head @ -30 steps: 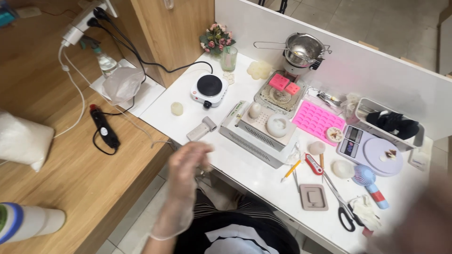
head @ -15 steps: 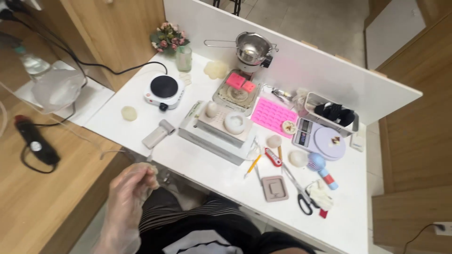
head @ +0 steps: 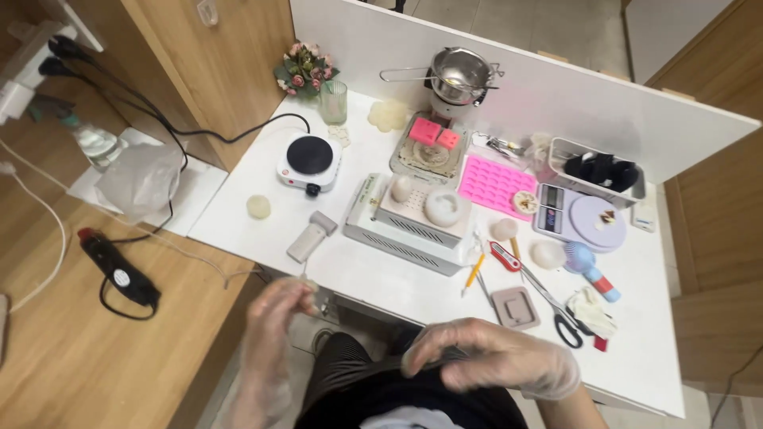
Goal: Putting on protective gloves and using a handheld heat tool to shape and smooth a wax sphere.
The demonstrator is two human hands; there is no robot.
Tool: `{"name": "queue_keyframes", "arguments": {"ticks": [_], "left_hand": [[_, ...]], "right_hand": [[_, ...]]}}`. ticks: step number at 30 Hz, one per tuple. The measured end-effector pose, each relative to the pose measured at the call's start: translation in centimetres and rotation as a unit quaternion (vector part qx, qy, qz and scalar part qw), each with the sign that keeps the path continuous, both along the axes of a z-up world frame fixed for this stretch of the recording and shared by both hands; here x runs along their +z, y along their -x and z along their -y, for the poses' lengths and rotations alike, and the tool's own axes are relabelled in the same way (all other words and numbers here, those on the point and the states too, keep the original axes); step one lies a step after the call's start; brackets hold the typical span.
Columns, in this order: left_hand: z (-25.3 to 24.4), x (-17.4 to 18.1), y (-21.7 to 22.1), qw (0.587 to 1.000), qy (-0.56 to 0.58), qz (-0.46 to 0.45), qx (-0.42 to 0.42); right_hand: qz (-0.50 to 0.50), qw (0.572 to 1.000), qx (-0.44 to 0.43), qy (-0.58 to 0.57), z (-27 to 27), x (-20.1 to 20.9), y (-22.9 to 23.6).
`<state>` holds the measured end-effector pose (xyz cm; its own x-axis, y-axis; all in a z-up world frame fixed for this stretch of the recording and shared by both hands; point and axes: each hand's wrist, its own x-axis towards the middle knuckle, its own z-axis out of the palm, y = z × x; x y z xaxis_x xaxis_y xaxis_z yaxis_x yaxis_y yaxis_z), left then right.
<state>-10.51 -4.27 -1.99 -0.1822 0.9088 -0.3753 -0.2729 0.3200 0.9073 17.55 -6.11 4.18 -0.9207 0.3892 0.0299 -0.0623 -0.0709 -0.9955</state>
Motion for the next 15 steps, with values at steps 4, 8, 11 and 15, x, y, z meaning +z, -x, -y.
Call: {"name": "queue_keyframes", "arguments": {"ticks": [4, 8, 11, 15], "left_hand": [[-3.6, -2.5, -1.8, 0.996, 0.044, -0.018, -0.081], [-7.1, -3.4, -4.6, 0.985, 0.105, -0.028, -0.136], [-9.2, -4.2, -6.7, 0.988, 0.026, 0.046, -0.148], [-12.0, -3.1, -8.5, 0.984, 0.108, -0.016, -0.143]], "right_hand": [[0.36, 0.925, -0.119, 0.016, 0.4, -10.8, -1.8], [0.554, 0.829, -0.064, 0.05, 2.7, -19.5, -4.3], [0.562, 0.82, -0.059, 0.093, 1.2, -17.6, -5.0], [0.583, 0.797, -0.052, 0.148, -2.0, -15.0, -6.8]]}}
